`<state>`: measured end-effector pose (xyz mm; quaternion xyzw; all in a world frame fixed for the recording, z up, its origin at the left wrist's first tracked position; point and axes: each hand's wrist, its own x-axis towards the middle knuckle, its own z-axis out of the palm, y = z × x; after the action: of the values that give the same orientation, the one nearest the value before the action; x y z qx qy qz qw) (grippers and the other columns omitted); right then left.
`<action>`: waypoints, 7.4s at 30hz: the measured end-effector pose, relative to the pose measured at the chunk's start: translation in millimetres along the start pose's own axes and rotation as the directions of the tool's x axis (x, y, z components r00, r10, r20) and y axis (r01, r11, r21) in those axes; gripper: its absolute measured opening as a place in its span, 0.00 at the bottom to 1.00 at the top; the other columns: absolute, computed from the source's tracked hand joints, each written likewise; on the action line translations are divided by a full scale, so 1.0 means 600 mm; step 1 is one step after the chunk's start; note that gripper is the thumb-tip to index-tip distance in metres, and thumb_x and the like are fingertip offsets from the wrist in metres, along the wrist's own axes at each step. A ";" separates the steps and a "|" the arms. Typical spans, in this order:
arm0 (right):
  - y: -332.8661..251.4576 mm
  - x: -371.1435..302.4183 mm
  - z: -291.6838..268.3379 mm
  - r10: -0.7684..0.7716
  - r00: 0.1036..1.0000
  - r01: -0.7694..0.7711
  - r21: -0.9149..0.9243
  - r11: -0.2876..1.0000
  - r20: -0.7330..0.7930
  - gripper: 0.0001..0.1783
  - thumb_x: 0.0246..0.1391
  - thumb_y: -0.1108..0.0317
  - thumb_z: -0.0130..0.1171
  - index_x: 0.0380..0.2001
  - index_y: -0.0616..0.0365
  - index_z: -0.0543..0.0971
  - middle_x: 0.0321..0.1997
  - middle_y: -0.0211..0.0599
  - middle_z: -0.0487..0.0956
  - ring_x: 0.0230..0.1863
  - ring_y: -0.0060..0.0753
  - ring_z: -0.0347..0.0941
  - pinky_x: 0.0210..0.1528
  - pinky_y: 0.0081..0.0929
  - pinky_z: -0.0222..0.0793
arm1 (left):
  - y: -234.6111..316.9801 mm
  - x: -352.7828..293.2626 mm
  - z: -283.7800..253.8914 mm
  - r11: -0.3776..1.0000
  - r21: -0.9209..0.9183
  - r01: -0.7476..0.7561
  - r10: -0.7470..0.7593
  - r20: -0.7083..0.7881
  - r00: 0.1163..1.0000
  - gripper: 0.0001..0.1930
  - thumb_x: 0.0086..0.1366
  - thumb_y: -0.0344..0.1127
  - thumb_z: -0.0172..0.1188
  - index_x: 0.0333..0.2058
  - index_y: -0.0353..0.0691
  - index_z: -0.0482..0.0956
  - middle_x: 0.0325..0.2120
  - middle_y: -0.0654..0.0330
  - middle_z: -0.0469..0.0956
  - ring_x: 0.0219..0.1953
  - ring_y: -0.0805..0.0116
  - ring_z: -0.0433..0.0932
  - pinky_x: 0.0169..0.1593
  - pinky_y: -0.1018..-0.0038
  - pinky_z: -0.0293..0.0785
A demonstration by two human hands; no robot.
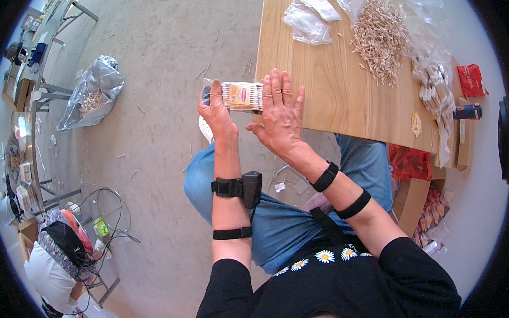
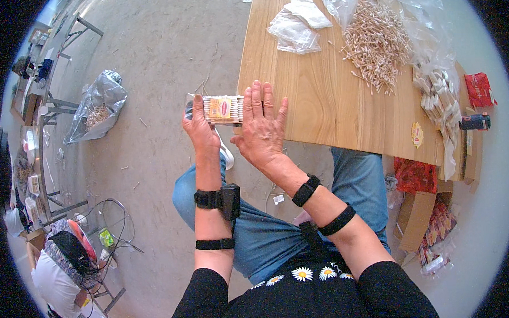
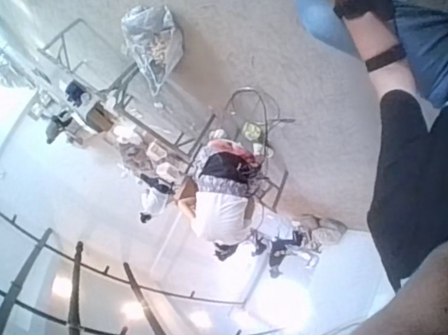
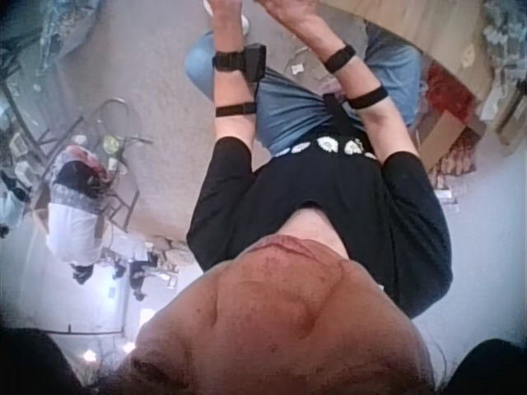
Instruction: Picking up groups of cotton swabs from a pile and placing them into small plastic bags.
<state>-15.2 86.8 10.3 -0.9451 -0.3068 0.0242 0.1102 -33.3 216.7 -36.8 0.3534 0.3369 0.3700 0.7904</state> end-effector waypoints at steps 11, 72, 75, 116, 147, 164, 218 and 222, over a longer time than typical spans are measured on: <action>-0.004 0.004 0.005 -0.056 0.998 0.057 0.052 0.997 -0.036 0.64 0.37 0.45 0.73 0.70 0.66 0.52 0.77 0.52 0.45 0.79 0.52 0.32 0.74 0.64 0.26 | -0.007 0.000 0.000 0.999 0.026 -0.044 0.044 0.004 0.999 0.09 0.67 0.38 0.64 0.34 0.38 0.77 0.28 0.68 0.76 0.29 0.79 0.73 0.33 0.77 0.73; 0.442 0.009 -0.119 0.254 0.926 -0.214 0.168 0.962 -0.280 0.08 0.53 0.64 0.58 0.32 0.57 0.78 0.34 0.45 0.80 0.36 0.51 0.80 0.36 0.44 0.77 | -0.120 -0.274 0.208 -0.188 0.360 -0.914 -0.128 0.914 0.386 0.26 0.62 0.37 0.59 0.59 0.39 0.72 0.62 0.58 0.69 0.67 0.57 0.62 0.66 0.55 0.56; 0.414 0.002 -0.134 0.221 0.933 -0.173 0.184 0.967 -0.283 0.07 0.51 0.66 0.59 0.32 0.56 0.79 0.36 0.45 0.80 0.37 0.51 0.81 0.36 0.43 0.79 | -0.119 -0.275 0.206 -0.188 0.365 -0.912 -0.129 0.911 0.391 0.25 0.63 0.37 0.59 0.59 0.39 0.72 0.62 0.58 0.69 0.67 0.57 0.62 0.67 0.54 0.56; 0.398 -0.047 -0.112 0.058 0.978 -0.005 0.255 0.967 -0.201 0.07 0.46 0.73 0.59 0.31 0.58 0.80 0.38 0.45 0.78 0.37 0.51 0.81 0.37 0.44 0.78 | -0.124 -0.333 0.233 -0.231 0.394 -0.889 -0.286 0.846 0.449 0.28 0.62 0.34 0.60 0.60 0.38 0.68 0.63 0.54 0.64 0.69 0.53 0.58 0.67 0.45 0.53; 0.410 -0.086 -0.105 -0.078 0.965 0.171 0.378 0.910 -0.249 0.04 0.47 0.73 0.59 0.29 0.59 0.80 0.39 0.45 0.77 0.38 0.49 0.80 0.39 0.42 0.77 | -0.120 -0.356 0.234 -0.003 0.506 -0.862 -0.272 0.829 0.488 0.33 0.59 0.35 0.63 0.62 0.30 0.65 0.62 0.44 0.63 0.67 0.45 0.58 0.68 0.51 0.51; 0.473 -0.082 -0.118 0.144 0.956 -0.051 0.339 0.939 -0.254 0.03 0.50 0.73 0.55 0.29 0.57 0.78 0.37 0.49 0.76 0.41 0.55 0.77 0.41 0.45 0.75 | -0.088 -0.320 0.194 -0.205 0.411 -0.888 -0.312 0.832 0.458 0.50 0.51 0.51 0.71 0.69 0.38 0.56 0.71 0.53 0.54 0.73 0.56 0.51 0.72 0.49 0.41; 0.379 -0.029 -0.113 0.061 0.986 -0.009 0.324 0.946 -0.152 0.08 0.45 0.73 0.61 0.32 0.57 0.77 0.40 0.46 0.76 0.38 0.54 0.80 0.37 0.47 0.77 | -0.098 -0.322 0.191 -0.105 0.418 -0.903 -0.343 0.837 0.427 0.58 0.45 0.51 0.74 0.71 0.40 0.51 0.73 0.55 0.47 0.75 0.57 0.44 0.72 0.43 0.34; 0.391 -0.055 -0.100 0.002 0.980 0.070 0.352 0.933 -0.198 0.07 0.46 0.72 0.61 0.31 0.57 0.77 0.39 0.46 0.76 0.38 0.53 0.80 0.37 0.47 0.77 | -0.100 -0.322 0.194 -0.133 0.397 -0.908 -0.325 0.848 0.418 0.60 0.44 0.54 0.74 0.71 0.38 0.49 0.73 0.54 0.47 0.75 0.56 0.43 0.72 0.44 0.32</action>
<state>99.8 -129.0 15.5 -0.9015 -0.3014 -0.0152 0.3102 -16.8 -6.9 27.7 0.9829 -0.0422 0.0269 0.1774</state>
